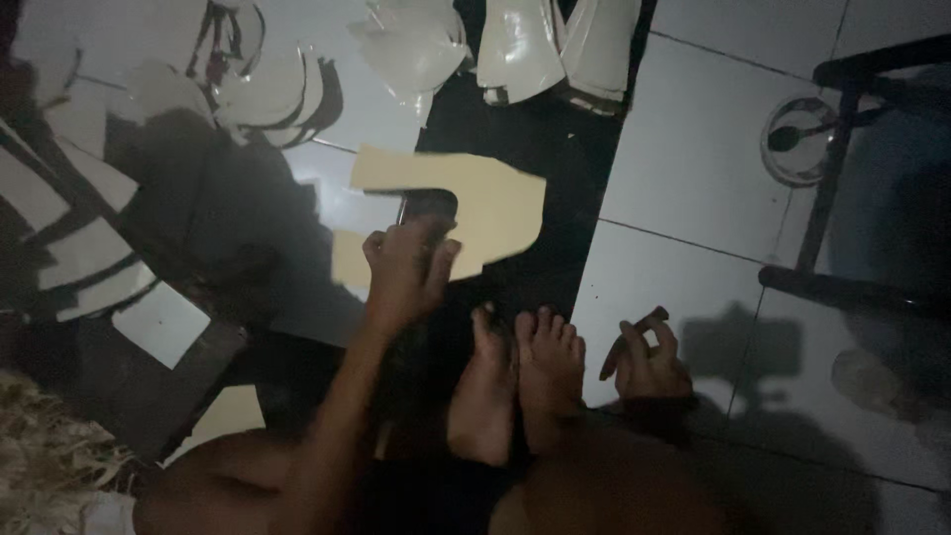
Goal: The person sits on the floor and uses a knife to cut a light-colored sheet of material into a U-shaped piece. They repeatedly align the material, cut along the edges, and trim the shape while handling the cut pieces.
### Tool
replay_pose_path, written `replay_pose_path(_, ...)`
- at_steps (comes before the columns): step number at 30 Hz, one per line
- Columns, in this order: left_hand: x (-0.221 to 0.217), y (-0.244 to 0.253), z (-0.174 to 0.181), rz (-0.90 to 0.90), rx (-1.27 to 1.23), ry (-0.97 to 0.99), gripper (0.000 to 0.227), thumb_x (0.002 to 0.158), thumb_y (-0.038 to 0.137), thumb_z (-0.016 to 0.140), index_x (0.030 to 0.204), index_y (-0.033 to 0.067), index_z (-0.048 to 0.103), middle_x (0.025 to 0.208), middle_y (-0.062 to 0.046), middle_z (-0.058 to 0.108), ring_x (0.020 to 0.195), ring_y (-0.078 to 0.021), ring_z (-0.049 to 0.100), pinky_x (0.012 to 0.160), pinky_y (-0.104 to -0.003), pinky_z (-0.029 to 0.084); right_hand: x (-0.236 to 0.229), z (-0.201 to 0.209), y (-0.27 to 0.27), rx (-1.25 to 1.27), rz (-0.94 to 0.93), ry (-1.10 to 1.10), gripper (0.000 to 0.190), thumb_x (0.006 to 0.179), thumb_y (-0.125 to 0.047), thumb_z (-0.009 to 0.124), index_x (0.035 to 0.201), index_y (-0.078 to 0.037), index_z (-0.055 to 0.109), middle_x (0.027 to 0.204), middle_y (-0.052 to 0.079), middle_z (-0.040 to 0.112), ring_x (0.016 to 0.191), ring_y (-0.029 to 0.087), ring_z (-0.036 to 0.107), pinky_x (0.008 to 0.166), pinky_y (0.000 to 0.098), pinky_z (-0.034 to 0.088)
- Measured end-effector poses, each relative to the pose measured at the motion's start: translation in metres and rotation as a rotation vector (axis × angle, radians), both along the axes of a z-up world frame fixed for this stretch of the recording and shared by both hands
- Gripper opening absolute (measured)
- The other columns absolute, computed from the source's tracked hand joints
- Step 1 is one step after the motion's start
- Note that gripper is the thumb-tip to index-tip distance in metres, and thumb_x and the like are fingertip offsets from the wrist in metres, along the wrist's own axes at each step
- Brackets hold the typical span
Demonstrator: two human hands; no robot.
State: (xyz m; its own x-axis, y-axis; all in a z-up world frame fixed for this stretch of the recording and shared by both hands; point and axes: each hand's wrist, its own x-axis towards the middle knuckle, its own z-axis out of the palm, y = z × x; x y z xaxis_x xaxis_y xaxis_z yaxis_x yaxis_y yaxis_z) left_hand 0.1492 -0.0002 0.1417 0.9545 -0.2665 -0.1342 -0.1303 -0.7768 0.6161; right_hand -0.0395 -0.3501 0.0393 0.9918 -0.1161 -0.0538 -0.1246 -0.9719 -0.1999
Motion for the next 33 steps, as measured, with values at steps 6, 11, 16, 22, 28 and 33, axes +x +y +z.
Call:
replay_pose_path(6,-0.015,0.019,0.065,-0.012,-0.719,0.178,0.058,0.094,0.024,0.064,0.148,0.0078,0.047,0.14,-0.017,0.056,0.13,-0.0305,0.054,0.102,-0.048,0.048,0.028,0.024,0.022,0.937,-0.902,0.186,0.048,0.107,-0.029,0.071,0.146,-0.008,0.052,0.121,0.033,0.073,0.095,0.025,0.068,0.09,0.0372,0.052)
replay_pose_path(11,-0.03,0.017,0.077,0.398,-0.949,0.539,0.054,0.096,0.037,0.065,0.129,-0.0055,0.064,0.11,-0.021,0.071,0.096,-0.0318,0.069,0.083,-0.047,0.057,0.049,0.088,0.026,0.288,-0.029,0.092,0.056,0.087,-0.03,0.07,0.136,-0.007,0.055,0.125,0.015,0.065,0.094,0.025,0.075,0.085,0.0417,0.06)
replay_pose_path(16,-0.028,-0.006,0.06,0.481,-1.212,0.724,0.055,0.087,0.032,0.072,0.125,-0.005,0.059,0.107,-0.022,0.071,0.096,-0.0311,0.073,0.083,-0.046,0.062,0.088,0.109,0.025,1.463,0.071,0.154,0.054,0.103,-0.044,0.048,0.138,-0.004,0.06,0.113,0.015,0.073,0.094,0.024,0.076,0.073,0.0375,0.065)
replay_pose_path(22,-0.015,-0.014,0.056,0.53,-1.219,0.621,0.061,0.092,0.03,0.074,0.135,-0.01,0.057,0.119,-0.018,0.07,0.108,-0.025,0.068,0.095,-0.04,0.057,0.103,0.122,0.032,1.128,-0.194,0.204,0.032,0.093,-0.02,0.068,0.118,0.0,0.066,0.1,0.017,0.076,0.091,0.024,0.075,0.077,0.0368,0.064)
replay_pose_path(28,-0.012,-0.001,0.058,0.508,-0.75,0.59,0.061,0.101,0.047,0.053,0.137,-0.0011,0.066,0.114,-0.021,0.069,0.101,-0.0277,0.063,0.09,-0.044,0.052,0.105,0.131,0.047,0.986,-0.249,0.096,0.026,0.094,-0.016,0.069,0.114,0.0,0.066,0.098,0.015,0.073,0.083,0.024,0.073,0.069,0.039,0.062)
replay_pose_path(33,0.0,0.009,0.089,0.442,-0.762,0.365,0.073,0.095,0.034,0.062,0.156,0.0049,0.036,0.153,-0.021,0.052,0.14,-0.0321,0.052,0.112,-0.046,0.044,0.123,0.12,0.042,0.519,0.057,-0.288,0.018,0.107,-0.01,0.065,0.12,0.003,0.065,0.112,0.016,0.071,0.104,0.022,0.072,0.087,0.0365,0.062)
